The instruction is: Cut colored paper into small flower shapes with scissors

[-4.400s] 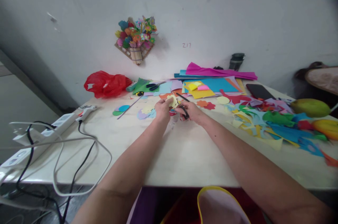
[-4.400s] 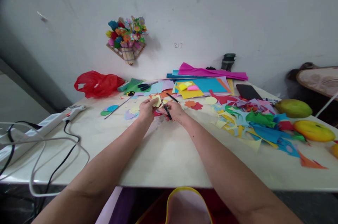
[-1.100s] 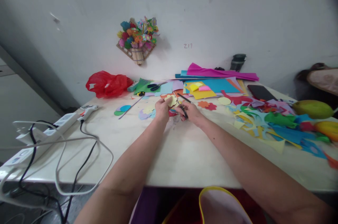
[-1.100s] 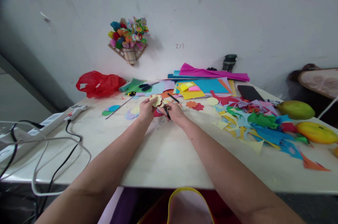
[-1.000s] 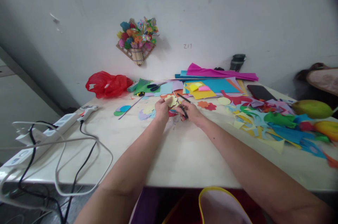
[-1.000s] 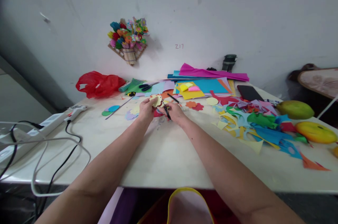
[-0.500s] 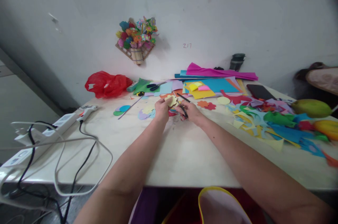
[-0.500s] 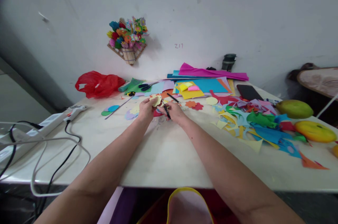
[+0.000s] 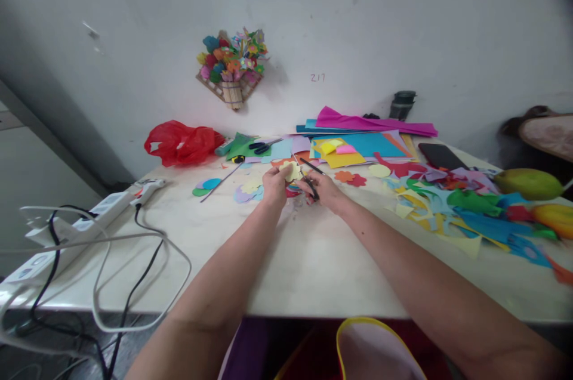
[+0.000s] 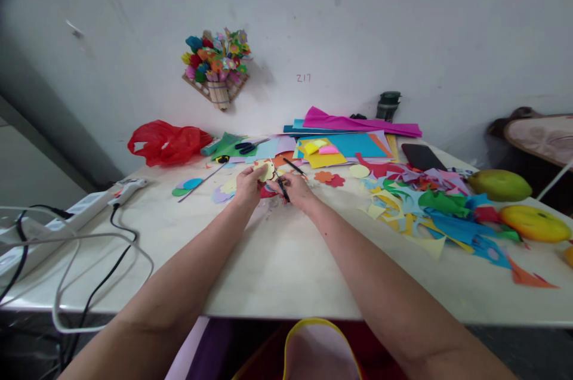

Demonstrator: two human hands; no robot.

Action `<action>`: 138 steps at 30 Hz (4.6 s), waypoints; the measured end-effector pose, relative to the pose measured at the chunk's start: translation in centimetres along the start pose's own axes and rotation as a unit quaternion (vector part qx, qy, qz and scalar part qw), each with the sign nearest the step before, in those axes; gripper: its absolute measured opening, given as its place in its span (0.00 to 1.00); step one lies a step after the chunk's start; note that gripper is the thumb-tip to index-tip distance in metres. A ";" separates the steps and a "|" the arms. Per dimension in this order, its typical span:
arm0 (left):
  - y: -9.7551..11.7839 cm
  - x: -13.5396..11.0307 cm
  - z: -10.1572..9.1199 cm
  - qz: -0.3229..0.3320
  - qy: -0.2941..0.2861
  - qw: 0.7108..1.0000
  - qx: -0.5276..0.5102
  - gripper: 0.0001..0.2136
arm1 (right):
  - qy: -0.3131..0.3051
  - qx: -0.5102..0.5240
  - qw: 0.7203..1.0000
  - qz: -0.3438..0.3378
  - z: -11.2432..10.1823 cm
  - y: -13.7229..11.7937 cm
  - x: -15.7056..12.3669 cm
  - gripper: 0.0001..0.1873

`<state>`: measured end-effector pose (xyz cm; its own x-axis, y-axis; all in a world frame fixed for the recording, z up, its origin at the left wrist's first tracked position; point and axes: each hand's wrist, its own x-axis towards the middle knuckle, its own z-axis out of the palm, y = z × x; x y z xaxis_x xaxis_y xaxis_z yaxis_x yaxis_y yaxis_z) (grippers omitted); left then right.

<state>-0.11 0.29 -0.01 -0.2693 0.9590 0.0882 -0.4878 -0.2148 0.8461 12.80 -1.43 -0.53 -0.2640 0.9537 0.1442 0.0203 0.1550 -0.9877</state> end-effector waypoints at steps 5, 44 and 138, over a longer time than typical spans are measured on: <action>0.0 -0.1 0.0 -0.002 -0.001 1.000 0.007 0.14 | -0.001 0.002 1.000 -0.006 -0.1 -0.2 -0.2 0.17; 0.1 0.0 -0.5 0.003 -0.016 1.000 0.012 0.18 | 0.001 0.001 1.000 0.009 0.1 -0.7 -0.4 0.14; 2.3 0.3 -2.6 -0.113 -0.217 0.954 0.171 0.12 | 0.050 0.016 0.996 -0.073 -2.2 -1.0 0.2 0.19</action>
<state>-3.50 -0.38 0.56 0.2165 0.9758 0.0295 -0.1740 0.0088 0.9847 14.84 -0.82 0.66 -0.1654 0.9428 0.2896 -0.0432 0.2864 -0.9571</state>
